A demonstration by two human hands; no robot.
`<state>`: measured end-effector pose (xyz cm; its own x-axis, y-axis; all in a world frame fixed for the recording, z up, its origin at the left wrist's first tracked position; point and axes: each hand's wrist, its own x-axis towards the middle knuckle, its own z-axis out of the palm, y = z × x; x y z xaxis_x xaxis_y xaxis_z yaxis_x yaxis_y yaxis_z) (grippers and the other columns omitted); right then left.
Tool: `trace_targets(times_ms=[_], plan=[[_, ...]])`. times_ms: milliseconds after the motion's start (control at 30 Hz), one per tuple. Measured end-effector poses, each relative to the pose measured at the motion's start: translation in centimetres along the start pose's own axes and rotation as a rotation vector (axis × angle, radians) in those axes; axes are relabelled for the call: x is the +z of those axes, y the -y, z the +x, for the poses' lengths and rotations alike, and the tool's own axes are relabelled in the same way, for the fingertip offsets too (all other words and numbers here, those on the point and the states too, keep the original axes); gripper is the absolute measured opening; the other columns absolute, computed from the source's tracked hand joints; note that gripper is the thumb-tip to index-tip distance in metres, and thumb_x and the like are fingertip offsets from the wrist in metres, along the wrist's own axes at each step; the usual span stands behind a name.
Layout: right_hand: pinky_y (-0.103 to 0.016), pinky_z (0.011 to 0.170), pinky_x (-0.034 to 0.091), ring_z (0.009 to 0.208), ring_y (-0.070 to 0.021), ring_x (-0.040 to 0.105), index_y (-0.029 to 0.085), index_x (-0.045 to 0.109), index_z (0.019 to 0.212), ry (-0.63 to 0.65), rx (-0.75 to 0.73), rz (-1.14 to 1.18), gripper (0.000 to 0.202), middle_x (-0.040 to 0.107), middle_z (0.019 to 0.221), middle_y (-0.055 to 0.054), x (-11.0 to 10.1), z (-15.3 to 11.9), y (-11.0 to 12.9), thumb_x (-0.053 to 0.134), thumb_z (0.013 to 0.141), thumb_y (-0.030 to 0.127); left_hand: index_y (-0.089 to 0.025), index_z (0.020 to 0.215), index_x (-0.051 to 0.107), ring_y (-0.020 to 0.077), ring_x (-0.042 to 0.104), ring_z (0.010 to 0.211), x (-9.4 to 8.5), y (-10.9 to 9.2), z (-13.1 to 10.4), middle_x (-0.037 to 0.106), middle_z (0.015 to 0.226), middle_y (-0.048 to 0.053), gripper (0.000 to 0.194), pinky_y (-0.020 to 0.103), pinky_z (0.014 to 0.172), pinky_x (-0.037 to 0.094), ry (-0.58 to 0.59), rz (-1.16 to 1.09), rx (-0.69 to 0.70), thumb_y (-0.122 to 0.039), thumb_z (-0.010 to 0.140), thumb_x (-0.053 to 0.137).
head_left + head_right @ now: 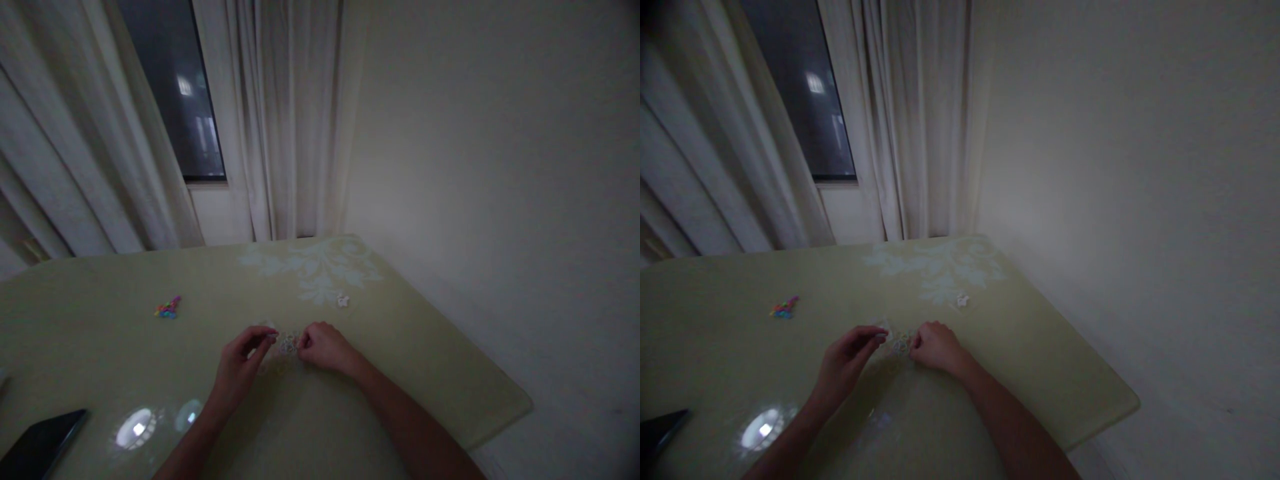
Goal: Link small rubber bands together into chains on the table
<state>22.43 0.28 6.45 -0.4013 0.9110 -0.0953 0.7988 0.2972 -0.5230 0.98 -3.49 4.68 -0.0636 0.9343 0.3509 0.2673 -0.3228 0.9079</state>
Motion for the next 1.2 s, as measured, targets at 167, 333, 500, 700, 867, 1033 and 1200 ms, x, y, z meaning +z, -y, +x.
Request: trace_targets(times_ms=[167, 333, 500, 700, 867, 1033, 1200], plan=[[-0.024, 0.061, 0.04, 0.068, -0.0165, 0.066, 0.022, 0.082, 0.083, 0.036, -0.043, -0.006, 0.017, 0.077, 0.078, -0.004, -0.5, -0.1, 0.2, 0.067, 0.076, 0.022, -0.021, 0.097, 0.075, 0.0212, 0.077, 0.082, 0.1, 0.6, -0.2, 0.081, 0.09, 0.005, 0.024, 0.031, 0.076, 0.062, 0.022, -0.026, -0.025, -0.043, 0.086, 0.073], [-0.022, 0.057, 0.037, 0.064, -0.0148, 0.064, 0.022, 0.081, 0.082, 0.135, -0.112, -0.002, 0.017, 0.076, 0.075, -0.001, -0.8, -0.4, 0.0, 0.069, 0.07, 0.019, -0.021, 0.09, 0.073, 0.0198, 0.076, 0.078, 0.0, 0.5, -0.1, 0.079, 0.083, 0.003, 0.022, 0.03, 0.074, 0.061, 0.014, -0.057, -0.018, -0.042, 0.085, 0.075], [-0.026, 0.058, 0.038, 0.063, -0.0188, 0.063, 0.022, 0.079, 0.074, 0.099, -0.109, -0.172, 0.009, 0.074, 0.072, -0.006, -0.8, -0.8, 0.5, 0.073, 0.07, 0.026, -0.021, 0.09, 0.076, 0.0209, 0.076, 0.083, -0.1, 0.2, 0.0, 0.081, 0.089, 0.005, 0.018, 0.031, 0.079, 0.061, 0.066, -0.027, 0.001, -0.038, 0.087, 0.073], [-0.022, 0.056, 0.036, 0.061, -0.0118, 0.053, 0.017, 0.077, 0.082, 0.081, -0.127, 0.301, 0.01, 0.064, 0.067, 0.002, -0.9, 0.0, 0.3, 0.07, 0.076, 0.022, -0.022, 0.082, 0.08, 0.0215, 0.076, 0.077, -0.1, -0.2, 0.1, 0.08, 0.08, 0.005, 0.011, 0.03, 0.073, 0.059, 0.203, 0.006, 0.022, -0.032, 0.08, 0.075], [-0.021, 0.054, 0.032, 0.06, -0.0092, 0.045, 0.014, 0.072, 0.079, 0.061, -0.131, 0.594, 0.007, 0.055, 0.064, 0.005, -0.6, 0.9, -0.4, 0.071, 0.078, 0.02, -0.023, 0.096, 0.082, 0.0238, 0.077, 0.082, 0.2, -0.6, -0.2, 0.083, 0.09, 0.007, 0.021, 0.033, 0.078, 0.061, 0.257, 0.025, -0.014, -0.037, 0.082, 0.076], [-0.021, 0.055, 0.032, 0.059, -0.0086, 0.044, 0.013, 0.07, 0.077, 0.086, -0.115, 0.683, 0.004, 0.054, 0.063, 0.006, -0.4, 0.9, -0.2, 0.071, 0.078, 0.017, -0.024, 0.101, 0.082, 0.0228, 0.076, 0.082, 0.2, -0.6, -0.4, 0.082, 0.092, 0.006, 0.021, 0.033, 0.078, 0.061, 0.274, 0.043, 0.041, -0.036, 0.085, 0.073], [-0.021, 0.059, 0.037, 0.062, -0.0102, 0.051, 0.013, 0.074, 0.083, 0.153, -0.117, 0.708, 0.008, 0.062, 0.068, 0.003, -0.5, 0.7, -0.1, 0.073, 0.082, 0.021, -0.023, 0.093, 0.081, 0.0213, 0.073, 0.079, 0.1, -0.5, -0.4, 0.079, 0.086, 0.005, 0.014, 0.03, 0.074, 0.058, 0.251, 0.073, 0.11, -0.03, 0.088, 0.069]])
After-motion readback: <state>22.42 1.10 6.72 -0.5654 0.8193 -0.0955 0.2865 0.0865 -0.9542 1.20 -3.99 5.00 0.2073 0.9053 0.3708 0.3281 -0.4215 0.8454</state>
